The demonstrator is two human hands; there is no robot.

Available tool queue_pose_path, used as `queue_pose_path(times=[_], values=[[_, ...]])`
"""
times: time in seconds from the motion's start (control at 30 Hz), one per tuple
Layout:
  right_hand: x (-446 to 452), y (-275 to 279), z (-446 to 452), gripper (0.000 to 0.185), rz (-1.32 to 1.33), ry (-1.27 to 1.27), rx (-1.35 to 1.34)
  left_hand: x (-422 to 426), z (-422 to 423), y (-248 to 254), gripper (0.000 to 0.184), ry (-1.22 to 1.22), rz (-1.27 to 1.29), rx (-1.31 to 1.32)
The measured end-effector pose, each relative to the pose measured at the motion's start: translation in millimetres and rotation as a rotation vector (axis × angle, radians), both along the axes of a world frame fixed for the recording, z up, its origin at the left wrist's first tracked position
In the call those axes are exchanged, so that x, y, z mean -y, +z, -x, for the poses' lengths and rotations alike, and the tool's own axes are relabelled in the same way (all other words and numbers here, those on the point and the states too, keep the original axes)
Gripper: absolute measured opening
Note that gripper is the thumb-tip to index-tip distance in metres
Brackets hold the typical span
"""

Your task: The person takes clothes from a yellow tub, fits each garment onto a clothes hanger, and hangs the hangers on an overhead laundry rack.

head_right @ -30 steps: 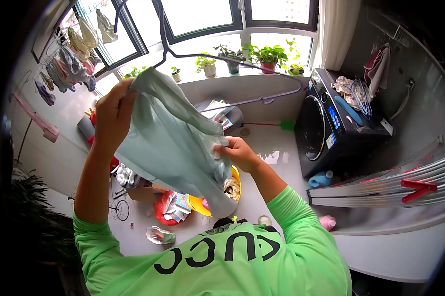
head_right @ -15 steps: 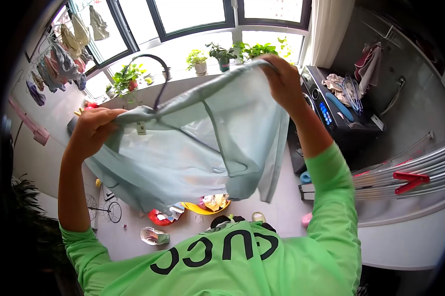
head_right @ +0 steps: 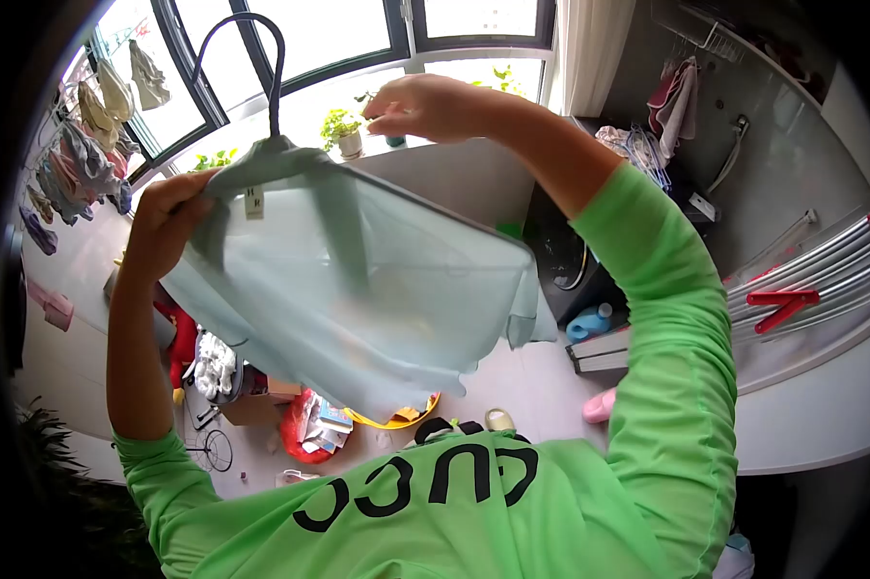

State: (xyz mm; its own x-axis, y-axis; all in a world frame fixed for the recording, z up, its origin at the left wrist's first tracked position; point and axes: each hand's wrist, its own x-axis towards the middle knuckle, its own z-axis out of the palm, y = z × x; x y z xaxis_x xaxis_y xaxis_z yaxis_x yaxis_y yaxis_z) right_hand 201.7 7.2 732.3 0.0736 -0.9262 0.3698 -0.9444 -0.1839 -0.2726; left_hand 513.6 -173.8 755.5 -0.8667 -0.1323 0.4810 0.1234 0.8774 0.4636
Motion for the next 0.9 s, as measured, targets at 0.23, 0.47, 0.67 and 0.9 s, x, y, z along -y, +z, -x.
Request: queue_pose_path(times=[0.23, 0.47, 0.67, 0.9], values=[[-103.7, 16.3, -32.6, 0.034, -0.122, -0.043, 0.393, 47.2, 15.7, -5.7, 0.021, 0.032, -0.091, -0.147], [-110.2, 29.1, -59.3, 0.018, 0.448, -0.161, 0.12, 67.4, 29.0, 17.2, 0.022, 0.039, -0.339, 0.136], [-103.0, 41.8, -84.8, 0.023, 0.351, -0.201, 0.226, 86.8, 64.6, 28.5, 0.036, -0.035, -0.11, -0.082], [-54.8, 98.3, -47.1, 0.02, 0.414, -0.425, 0.379, 82.0, 45.8, 15.5, 0.062, 0.304, 0.316, -0.471]])
